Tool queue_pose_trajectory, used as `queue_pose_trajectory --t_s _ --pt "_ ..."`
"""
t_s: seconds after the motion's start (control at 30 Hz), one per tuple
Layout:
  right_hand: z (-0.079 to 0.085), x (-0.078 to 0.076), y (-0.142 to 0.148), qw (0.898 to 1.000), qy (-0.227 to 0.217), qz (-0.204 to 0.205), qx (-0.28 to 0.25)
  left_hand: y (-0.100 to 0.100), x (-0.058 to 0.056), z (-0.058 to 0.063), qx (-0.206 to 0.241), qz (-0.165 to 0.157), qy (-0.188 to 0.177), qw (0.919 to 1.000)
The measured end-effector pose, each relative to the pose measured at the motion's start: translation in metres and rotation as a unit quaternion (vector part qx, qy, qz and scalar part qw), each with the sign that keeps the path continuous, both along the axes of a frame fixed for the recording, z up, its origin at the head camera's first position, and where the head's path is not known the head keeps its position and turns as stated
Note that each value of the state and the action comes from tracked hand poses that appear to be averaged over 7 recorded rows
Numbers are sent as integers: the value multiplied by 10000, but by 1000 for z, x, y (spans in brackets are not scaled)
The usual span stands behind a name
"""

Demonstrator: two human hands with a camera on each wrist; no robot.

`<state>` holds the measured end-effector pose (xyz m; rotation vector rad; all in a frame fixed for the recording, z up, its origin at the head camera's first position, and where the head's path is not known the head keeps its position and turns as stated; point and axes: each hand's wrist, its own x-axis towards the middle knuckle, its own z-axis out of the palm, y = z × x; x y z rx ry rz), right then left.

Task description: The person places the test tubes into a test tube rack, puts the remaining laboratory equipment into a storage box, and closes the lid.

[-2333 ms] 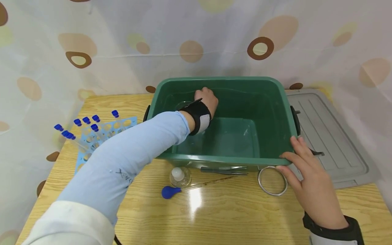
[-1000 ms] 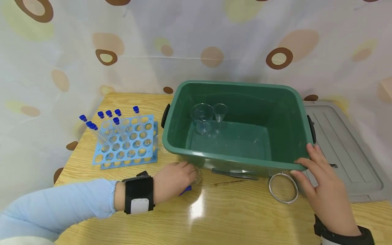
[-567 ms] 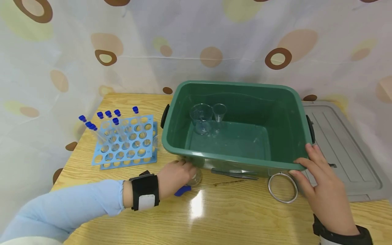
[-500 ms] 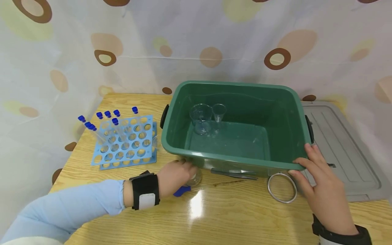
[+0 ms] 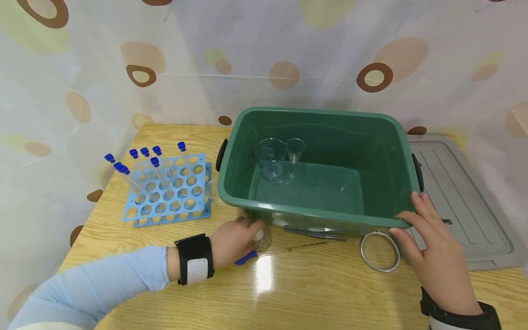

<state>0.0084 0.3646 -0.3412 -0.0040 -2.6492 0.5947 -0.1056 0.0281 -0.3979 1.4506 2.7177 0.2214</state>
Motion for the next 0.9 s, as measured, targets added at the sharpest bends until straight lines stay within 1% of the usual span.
queue_pose_trajectory --t_s 0.1,0.2,0.4,0.5,0.63,0.83,0.9 --pt "0 0 0 10000 0 -4 -26 -3 1 -7 7 37 -351 9994" --pt "1 0 0 10000 -2 -14 -52 -5 0 -10 123 101 -695 9975" --pt "1 1 0 10000 38 -42 -50 -7 -1 -13 116 197 -1088 9938" --pt "1 1 0 10000 55 -34 -51 -7 -1 -13 82 234 -1162 9929" --pt "1 1 0 10000 2 -58 17 -7 -1 -14 128 229 -1159 9929" --pt "1 0 0 9999 -70 -53 50 -11 -4 -17 326 263 -1381 9895" --pt "1 0 0 10000 -70 -39 51 -13 -5 -17 391 267 -1392 9891"
